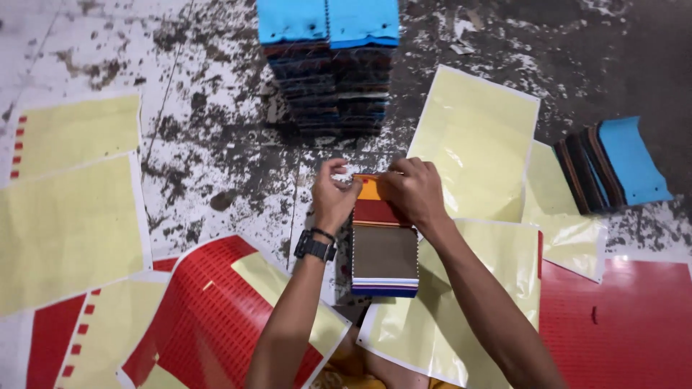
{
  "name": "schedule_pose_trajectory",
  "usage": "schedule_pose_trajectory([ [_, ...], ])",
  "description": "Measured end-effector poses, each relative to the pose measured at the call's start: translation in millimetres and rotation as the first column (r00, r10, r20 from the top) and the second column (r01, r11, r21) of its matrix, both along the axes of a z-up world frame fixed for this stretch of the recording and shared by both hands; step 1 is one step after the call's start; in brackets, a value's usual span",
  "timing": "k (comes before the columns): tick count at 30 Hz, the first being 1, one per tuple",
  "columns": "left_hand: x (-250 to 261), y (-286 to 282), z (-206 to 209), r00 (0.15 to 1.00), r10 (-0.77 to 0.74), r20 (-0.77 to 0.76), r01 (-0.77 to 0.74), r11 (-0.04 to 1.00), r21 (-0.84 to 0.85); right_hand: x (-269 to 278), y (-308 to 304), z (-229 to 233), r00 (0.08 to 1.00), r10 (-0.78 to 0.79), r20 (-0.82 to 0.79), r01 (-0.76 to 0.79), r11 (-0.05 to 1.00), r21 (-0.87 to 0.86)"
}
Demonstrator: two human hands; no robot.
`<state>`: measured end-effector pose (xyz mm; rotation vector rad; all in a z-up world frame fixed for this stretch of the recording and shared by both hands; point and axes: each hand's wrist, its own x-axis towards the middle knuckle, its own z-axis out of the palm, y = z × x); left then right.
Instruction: Peeling small red adhesive labels from a sheet and applying them to the edges of fabric swatches in a sample book.
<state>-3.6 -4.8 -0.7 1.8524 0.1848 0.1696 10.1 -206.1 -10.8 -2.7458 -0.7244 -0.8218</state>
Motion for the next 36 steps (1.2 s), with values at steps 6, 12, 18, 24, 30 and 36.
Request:
schedule_pose_trajectory([
  [6, -2, 12, 22, 0.952, -0.151, 0.267, 0.172, 0.983, -0.058, -29, 0, 52, 0.932, 0.151, -0.33, -0.123, 0.987, 0.104],
  [12, 1, 15, 46, 0.827, -0.55, -0.112, 0.562, 0.811, 0.165, -40, 11, 100, 0.588, 0.185, -0.788, -0.208, 0.975, 0.074],
  [18, -18, 17, 85, 0.789, -0.57, -0.231, 0.605, 0.787, 0.123, -18, 21, 129, 0.578, 0.174, -0.797, -0.276, 0.961, 0.01],
  [24, -23, 24, 100, 0.738, -0.585, -0.335, 0.648, 0.754, 0.111, -2, 21, 98, 0.611, 0.15, -0.777, -0.286, 0.957, -0.039],
  [30, -17, 30, 97, 0.733, -0.595, -0.329, 0.623, 0.782, -0.025, 7, 12, 118, 0.481, 0.119, -0.869, -0.028, 0.992, 0.12],
  [36, -16, 34, 91, 0.738, -0.593, -0.323, 0.606, 0.792, -0.069, 17, 8, 86, 0.539, 0.033, -0.842, -0.032, 0.999, 0.019],
])
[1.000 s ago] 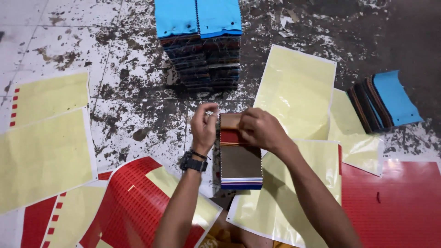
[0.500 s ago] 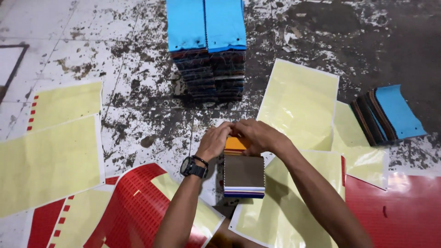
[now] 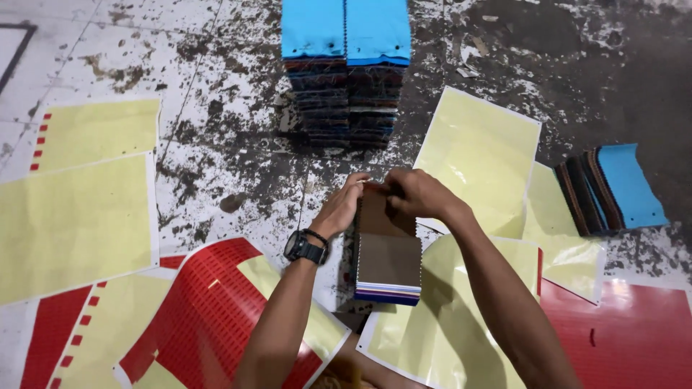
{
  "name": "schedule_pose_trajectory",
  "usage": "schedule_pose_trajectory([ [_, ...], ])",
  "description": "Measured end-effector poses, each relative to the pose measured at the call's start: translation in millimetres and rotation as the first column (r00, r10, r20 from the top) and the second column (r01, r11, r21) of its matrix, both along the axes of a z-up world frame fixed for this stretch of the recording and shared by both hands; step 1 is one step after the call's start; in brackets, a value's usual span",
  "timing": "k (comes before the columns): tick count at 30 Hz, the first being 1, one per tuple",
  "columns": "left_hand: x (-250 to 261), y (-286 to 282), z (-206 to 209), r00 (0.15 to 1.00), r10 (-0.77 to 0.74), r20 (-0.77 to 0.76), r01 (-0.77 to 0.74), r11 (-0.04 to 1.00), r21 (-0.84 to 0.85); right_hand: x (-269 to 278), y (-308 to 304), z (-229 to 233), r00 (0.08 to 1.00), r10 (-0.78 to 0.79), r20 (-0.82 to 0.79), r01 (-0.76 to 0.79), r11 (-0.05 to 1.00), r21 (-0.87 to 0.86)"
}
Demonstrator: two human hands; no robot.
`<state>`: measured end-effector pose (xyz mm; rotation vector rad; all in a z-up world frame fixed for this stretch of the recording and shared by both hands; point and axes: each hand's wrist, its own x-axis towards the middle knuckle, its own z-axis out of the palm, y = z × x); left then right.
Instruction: Peeling small red adhesive labels from a sheet and applying them to the edges of fabric swatches in a sample book.
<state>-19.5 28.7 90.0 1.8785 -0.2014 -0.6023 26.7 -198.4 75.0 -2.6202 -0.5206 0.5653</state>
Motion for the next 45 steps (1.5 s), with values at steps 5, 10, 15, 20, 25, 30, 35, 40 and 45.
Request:
schedule_pose_trajectory([
  [5, 0, 0, -4, 1.0, 0.009, 0.015, -0.008, 0.998, -0.07, -64, 18, 73, 0.996, 0.041, 0.073, -0.033, 0.993, -0.114],
  [10, -10, -1, 6, 0.995, 0.023, 0.094, -0.018, 0.998, -0.06, -142, 21, 42, 0.909, 0.221, 0.353, -0.148, 0.964, -0.223],
  [15, -23, 0, 39, 0.993, 0.047, 0.11, -0.049, 0.999, 0.021, -189, 17, 12, 0.83, 0.247, 0.5, -0.216, 0.969, -0.121],
  [20, -10, -5, 6, 0.984, -0.069, 0.162, 0.034, 0.978, 0.207, -195, 18, 3, 0.782, 0.227, 0.58, -0.209, 0.973, -0.099],
  [25, -6, -15, -13, 0.867, -0.229, 0.442, 0.089, 0.945, 0.316, -190, 11, 12, 0.757, 0.047, 0.651, -0.156, 0.981, 0.111],
  [30, -35, -45, 28, 0.577, -0.125, 0.807, -0.015, 0.987, 0.163, -206, -72, 6, 0.694, -0.535, 0.482, 0.259, 0.81, 0.526],
  [35, -94, -147, 10, 0.756, -0.032, 0.654, 0.105, 0.992, -0.073, -255, -187, -77, 0.312, -0.917, 0.247, 0.678, 0.397, 0.618],
  [40, -136, -256, -65, 0.912, -0.094, 0.399, 0.224, 0.929, -0.296, -274, -207, -109, 0.259, -0.965, 0.044, 0.816, 0.243, 0.524],
  [45, -171, -286, -102, 0.743, -0.314, 0.591, 0.267, 0.949, 0.169, -279, -190, -86, 0.248, -0.965, -0.09, 0.823, 0.161, 0.545],
])
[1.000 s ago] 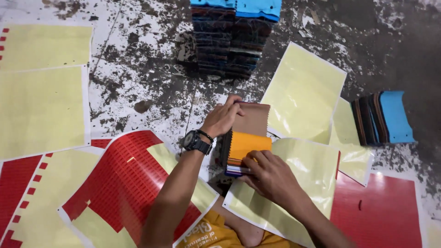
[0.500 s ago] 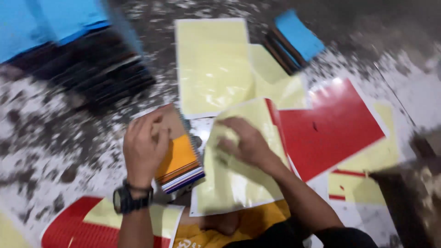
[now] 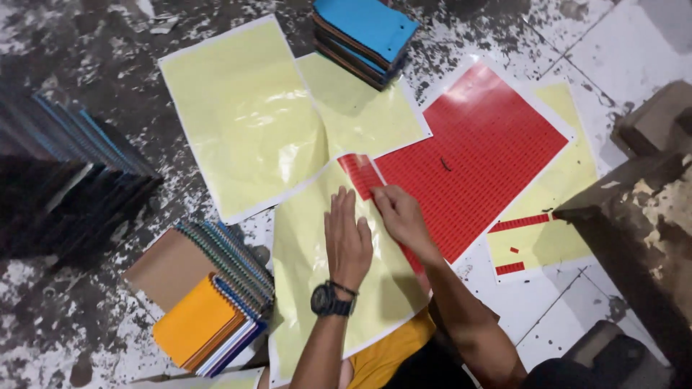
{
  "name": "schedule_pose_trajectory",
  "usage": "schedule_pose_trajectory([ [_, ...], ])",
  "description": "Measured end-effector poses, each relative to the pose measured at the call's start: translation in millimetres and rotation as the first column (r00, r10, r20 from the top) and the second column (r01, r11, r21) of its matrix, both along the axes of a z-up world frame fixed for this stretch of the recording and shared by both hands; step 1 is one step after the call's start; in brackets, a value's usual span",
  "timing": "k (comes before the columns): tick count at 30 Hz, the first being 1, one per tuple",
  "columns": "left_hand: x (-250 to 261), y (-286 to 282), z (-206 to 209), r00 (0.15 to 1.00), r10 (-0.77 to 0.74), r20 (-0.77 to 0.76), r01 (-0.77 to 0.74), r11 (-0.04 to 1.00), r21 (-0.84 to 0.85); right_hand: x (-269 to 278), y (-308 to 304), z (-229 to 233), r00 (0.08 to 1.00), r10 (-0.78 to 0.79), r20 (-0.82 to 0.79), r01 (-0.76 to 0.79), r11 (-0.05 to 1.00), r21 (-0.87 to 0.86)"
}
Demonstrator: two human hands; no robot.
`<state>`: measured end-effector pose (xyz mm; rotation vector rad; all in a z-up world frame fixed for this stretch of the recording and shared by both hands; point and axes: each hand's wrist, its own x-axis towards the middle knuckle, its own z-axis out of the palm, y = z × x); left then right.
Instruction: Peeling small red adhesive labels from a sheet and applying them to the edges of fabric swatches in a sample book.
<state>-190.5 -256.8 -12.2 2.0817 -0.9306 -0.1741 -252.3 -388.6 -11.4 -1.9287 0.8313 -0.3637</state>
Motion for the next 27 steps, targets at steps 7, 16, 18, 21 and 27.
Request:
schedule_pose_trajectory([
  [7, -31, 18, 2, 0.999, 0.002, -0.036, 0.001, 0.998, 0.068, -24, 28, -22, 0.994, -0.113, 0.008, 0.113, 0.981, -0.157],
  [16, -13, 9, 0, 0.945, 0.115, -0.308, -0.121, 0.993, -0.001, -14, 47, -14, 0.956, -0.249, 0.155, 0.283, 0.922, -0.265],
  [18, -10, 11, 8, 0.876, 0.143, -0.461, -0.21, 0.973, -0.097, -12, 48, -9, 0.945, -0.271, 0.184, 0.302, 0.938, -0.168],
  [21, -7, 8, 33, 0.769, 0.145, -0.622, -0.28, 0.952, -0.124, -23, 45, -23, 0.93, -0.312, 0.194, 0.272, 0.94, 0.207],
  [27, -10, 4, 33, 0.718, 0.195, -0.669, -0.329, 0.941, -0.08, -33, 48, -27, 0.873, -0.405, 0.272, 0.234, 0.837, 0.494],
])
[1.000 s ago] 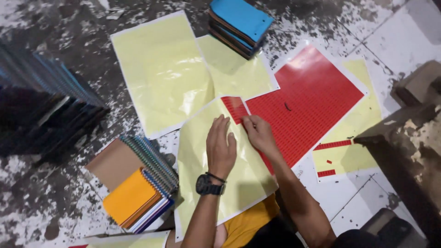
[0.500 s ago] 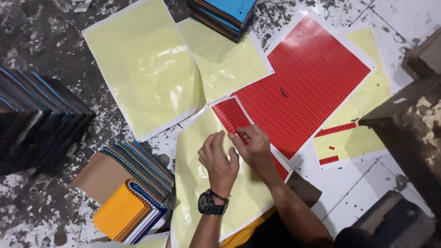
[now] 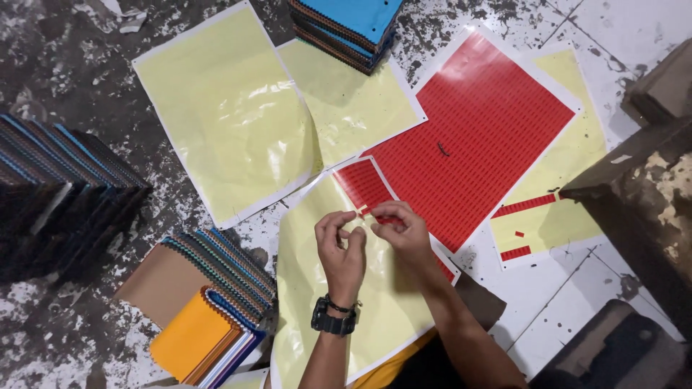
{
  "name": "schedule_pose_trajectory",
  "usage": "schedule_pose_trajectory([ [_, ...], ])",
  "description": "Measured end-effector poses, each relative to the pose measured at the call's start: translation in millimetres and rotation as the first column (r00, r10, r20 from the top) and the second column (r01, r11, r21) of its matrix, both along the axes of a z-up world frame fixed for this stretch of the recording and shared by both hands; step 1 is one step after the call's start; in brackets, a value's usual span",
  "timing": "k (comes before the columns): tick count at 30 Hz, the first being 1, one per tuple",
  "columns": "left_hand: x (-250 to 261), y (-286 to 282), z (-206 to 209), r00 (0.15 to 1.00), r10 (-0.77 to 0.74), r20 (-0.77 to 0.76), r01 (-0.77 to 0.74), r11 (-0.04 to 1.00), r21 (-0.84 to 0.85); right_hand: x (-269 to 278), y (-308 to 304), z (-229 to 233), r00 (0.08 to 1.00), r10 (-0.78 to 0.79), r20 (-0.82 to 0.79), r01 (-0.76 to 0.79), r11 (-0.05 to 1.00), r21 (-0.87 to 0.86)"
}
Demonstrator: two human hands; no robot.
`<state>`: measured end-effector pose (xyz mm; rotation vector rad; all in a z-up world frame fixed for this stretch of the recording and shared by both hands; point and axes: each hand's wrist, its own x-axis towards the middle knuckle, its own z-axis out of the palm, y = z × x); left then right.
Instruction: Peeling small red adhesive labels from a sheet and applying them to the edges of fabric swatches in a sample book.
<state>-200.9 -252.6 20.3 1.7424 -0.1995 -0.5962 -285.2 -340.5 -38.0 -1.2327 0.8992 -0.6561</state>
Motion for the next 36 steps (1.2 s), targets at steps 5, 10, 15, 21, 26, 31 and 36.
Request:
schedule_pose_trajectory([
  [5, 4, 1, 3, 0.999, -0.033, 0.0, 0.033, 0.999, 0.005, -2, -2, 10, 0.996, 0.016, 0.092, -0.024, 0.996, 0.086],
  [10, 3, 2, 3, 0.993, -0.093, -0.069, 0.085, 0.991, -0.105, -5, -1, 11, 0.986, 0.048, 0.159, -0.073, 0.985, 0.158],
  [15, 7, 3, -1, 0.976, -0.132, -0.171, 0.106, 0.982, -0.155, -6, -3, 25, 0.986, 0.093, 0.141, -0.12, 0.972, 0.204],
  [21, 7, 5, -13, 0.984, -0.157, -0.088, 0.145, 0.981, -0.133, 0, -2, 24, 0.994, 0.055, 0.093, -0.073, 0.977, 0.202],
  [26, 5, 5, 11, 0.983, -0.001, -0.186, -0.034, 0.983, -0.181, 3, 0, 37, 0.995, 0.015, 0.095, -0.033, 0.981, 0.19],
  [31, 0, 5, 7, 0.994, 0.004, -0.108, -0.024, 0.982, -0.185, 3, 1, 41, 0.99, 0.052, 0.129, -0.074, 0.983, 0.168],
  [36, 3, -2, 1, 0.994, 0.087, 0.071, -0.072, 0.979, -0.188, 13, -8, 54, 0.98, 0.067, -0.186, -0.076, 0.996, -0.043],
])
